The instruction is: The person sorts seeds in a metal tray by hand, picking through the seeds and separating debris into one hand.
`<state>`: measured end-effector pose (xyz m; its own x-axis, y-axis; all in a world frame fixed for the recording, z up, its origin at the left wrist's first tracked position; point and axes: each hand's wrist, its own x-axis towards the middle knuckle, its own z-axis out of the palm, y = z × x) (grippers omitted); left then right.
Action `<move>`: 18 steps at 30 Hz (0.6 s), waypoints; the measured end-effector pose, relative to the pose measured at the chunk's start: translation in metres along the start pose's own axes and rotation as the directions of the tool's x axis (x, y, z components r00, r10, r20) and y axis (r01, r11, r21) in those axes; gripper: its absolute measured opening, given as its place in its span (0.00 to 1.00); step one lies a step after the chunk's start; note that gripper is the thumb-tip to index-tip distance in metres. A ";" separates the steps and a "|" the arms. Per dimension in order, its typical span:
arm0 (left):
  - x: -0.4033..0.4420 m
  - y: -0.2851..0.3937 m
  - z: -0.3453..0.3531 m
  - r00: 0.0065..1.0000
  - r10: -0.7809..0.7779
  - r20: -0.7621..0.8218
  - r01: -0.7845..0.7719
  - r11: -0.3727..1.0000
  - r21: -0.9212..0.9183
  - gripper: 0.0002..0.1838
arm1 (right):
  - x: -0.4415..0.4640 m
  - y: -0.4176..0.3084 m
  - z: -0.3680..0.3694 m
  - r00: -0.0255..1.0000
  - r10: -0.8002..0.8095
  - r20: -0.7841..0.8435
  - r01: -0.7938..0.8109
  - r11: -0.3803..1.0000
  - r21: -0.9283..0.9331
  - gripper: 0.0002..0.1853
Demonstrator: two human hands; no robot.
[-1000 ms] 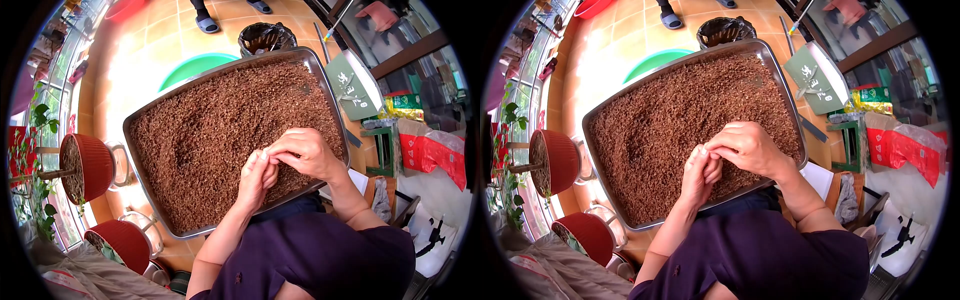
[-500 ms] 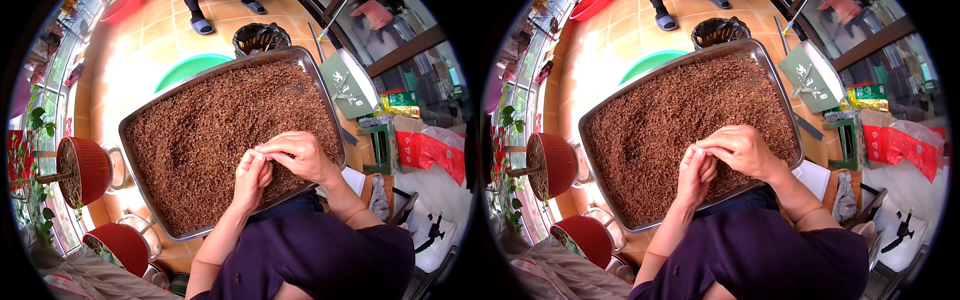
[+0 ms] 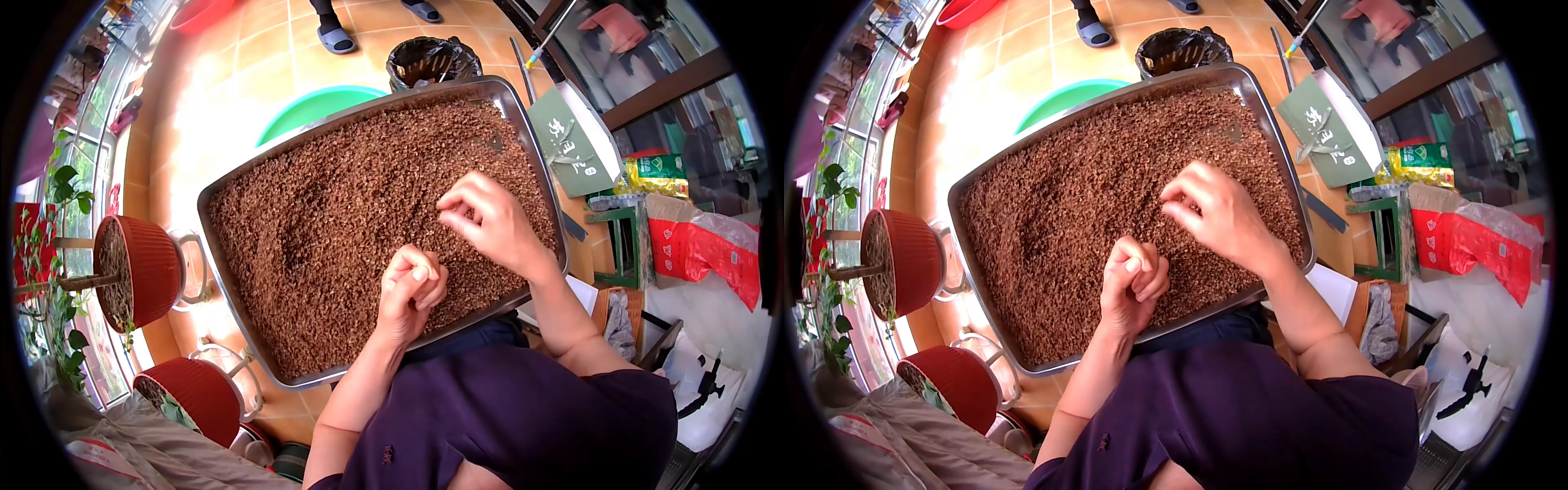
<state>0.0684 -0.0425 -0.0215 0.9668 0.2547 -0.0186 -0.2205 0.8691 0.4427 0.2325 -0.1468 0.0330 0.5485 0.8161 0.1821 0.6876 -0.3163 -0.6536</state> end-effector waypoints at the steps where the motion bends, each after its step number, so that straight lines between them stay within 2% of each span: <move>1: 0.000 0.000 0.000 0.999 -0.019 0.026 0.020 0.999 -0.040 0.11 | 0.006 0.004 0.000 0.998 0.041 -0.045 -0.041 0.999 -0.010 0.06; 2: 0.000 0.001 0.001 0.998 -0.037 0.056 0.042 0.996 -0.079 0.10 | 0.011 0.011 0.003 0.992 0.013 -0.127 -0.022 0.998 -0.065 0.05; 7: 0.000 0.001 0.001 0.967 -0.095 0.235 0.134 0.978 -0.157 0.09 | 0.034 0.029 0.015 0.986 -0.048 -0.162 0.016 0.981 -0.194 0.06; 13: 0.000 0.002 0.002 0.969 -0.100 0.227 0.132 0.983 -0.126 0.19 | 0.040 0.042 0.034 0.988 -0.092 -0.120 0.054 0.955 -0.291 0.06; 14: 0.001 0.003 0.001 0.970 -0.103 0.222 0.132 0.984 -0.122 0.21 | 0.039 0.043 0.034 0.981 -0.127 -0.147 0.083 0.958 -0.276 0.05; 18: 0.001 0.001 0.000 0.972 -0.138 0.190 0.172 0.970 -0.174 0.22 | 0.033 0.035 0.021 0.977 0.179 -0.113 -0.164 0.978 0.128 0.02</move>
<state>0.0693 -0.0413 -0.0214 0.9948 0.0468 0.0908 -0.0698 0.9603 0.2702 0.2652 -0.1212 0.0007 0.7130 0.6862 0.1442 0.5217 -0.3817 -0.7629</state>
